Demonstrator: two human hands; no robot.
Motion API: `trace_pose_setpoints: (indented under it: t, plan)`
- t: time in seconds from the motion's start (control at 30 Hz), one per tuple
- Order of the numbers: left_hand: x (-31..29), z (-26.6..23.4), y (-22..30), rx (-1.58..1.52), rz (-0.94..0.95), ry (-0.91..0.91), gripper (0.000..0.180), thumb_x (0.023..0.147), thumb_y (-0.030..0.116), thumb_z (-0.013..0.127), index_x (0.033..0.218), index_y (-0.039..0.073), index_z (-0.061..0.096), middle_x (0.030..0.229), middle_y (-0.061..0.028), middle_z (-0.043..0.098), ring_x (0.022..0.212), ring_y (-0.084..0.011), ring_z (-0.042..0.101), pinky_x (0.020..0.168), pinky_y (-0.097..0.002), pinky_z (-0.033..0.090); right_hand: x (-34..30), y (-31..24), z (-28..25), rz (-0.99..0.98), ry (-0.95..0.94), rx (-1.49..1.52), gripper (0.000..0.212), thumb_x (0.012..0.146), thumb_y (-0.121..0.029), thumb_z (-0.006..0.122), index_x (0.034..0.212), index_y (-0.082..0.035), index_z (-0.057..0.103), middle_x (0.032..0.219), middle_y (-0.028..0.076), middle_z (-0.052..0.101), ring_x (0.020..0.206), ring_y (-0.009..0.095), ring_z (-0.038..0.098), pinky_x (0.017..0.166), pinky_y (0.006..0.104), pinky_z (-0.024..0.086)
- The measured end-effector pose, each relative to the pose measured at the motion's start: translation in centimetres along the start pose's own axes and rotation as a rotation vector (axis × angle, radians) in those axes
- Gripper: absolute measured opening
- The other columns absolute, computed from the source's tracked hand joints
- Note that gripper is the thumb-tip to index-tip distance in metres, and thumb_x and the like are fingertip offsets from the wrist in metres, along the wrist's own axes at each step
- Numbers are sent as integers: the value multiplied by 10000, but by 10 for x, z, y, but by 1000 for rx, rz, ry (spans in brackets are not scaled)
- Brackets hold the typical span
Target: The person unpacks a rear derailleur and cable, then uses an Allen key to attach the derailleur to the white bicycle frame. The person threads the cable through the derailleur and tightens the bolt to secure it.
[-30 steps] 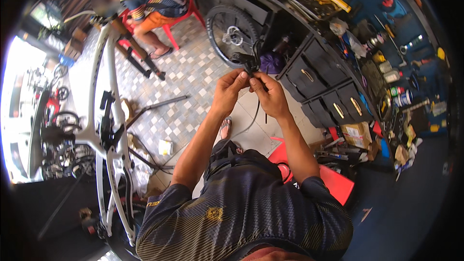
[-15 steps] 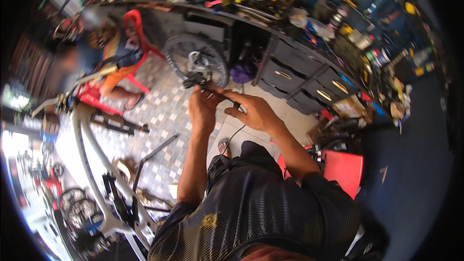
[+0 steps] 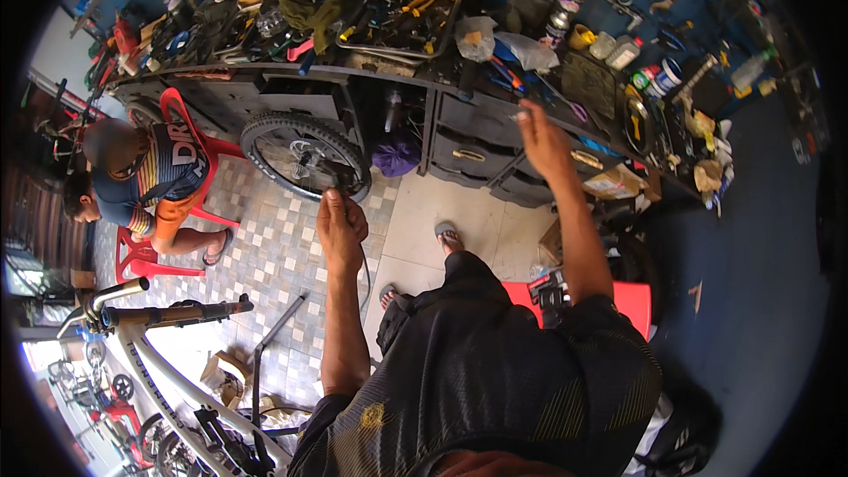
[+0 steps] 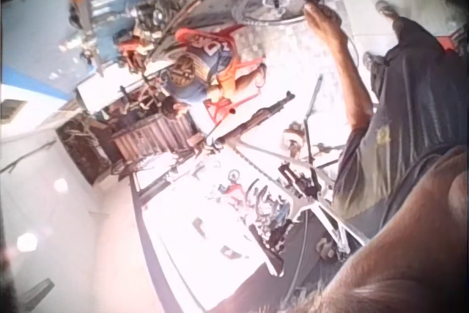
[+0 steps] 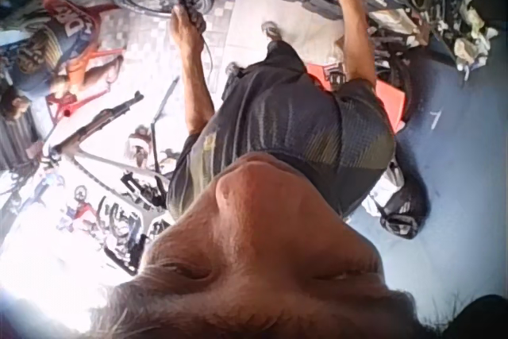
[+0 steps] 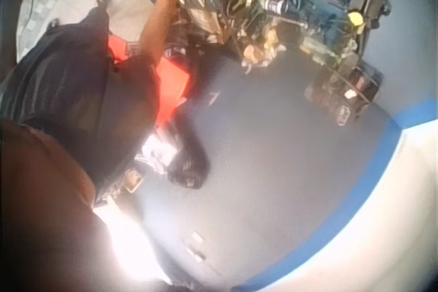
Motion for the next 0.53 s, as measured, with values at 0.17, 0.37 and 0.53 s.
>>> trace_pose_setpoints:
  t: [0.17, 0.37, 0.53]
  plan:
    - [36, 58, -18, 157, -13, -60, 330, 1083, 356, 493, 863, 110, 489, 636, 44, 398, 479, -41, 319, 409, -218, 236, 86, 173, 32, 10, 52, -230, 430, 966, -158, 536, 1392, -124, 492, 1083, 165, 711, 964, 398, 676, 833, 515, 537]
    - [46, 95, -13, 251, -57, -10, 322, 1062, 333, 555, 981, 26, 606, 642, 70, 437, 512, -23, 353, 452, -222, 275, 128, 241, 46, 31, -99, -697, 402, 1000, -287, 566, 1372, -133, 550, 1160, 191, 680, 1130, 399, 614, 928, 518, 493]
    - [50, 83, -16, 380, -101, 5, 379, 1055, 375, 559, 1030, 5, 635, 631, 72, 426, 520, -27, 354, 458, -229, 289, 161, 137, 51, -314, -15, 21, 554, 932, -452, 669, 1394, -166, 561, 1342, 184, 610, 1257, 391, 537, 1024, 541, 443]
Point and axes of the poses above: each hand's wrist, its own x-axis towards the middle knuckle, its own z-axis out of the palm, y = z × x, the point moved 2 cm from there along x, towards the middle knuckle
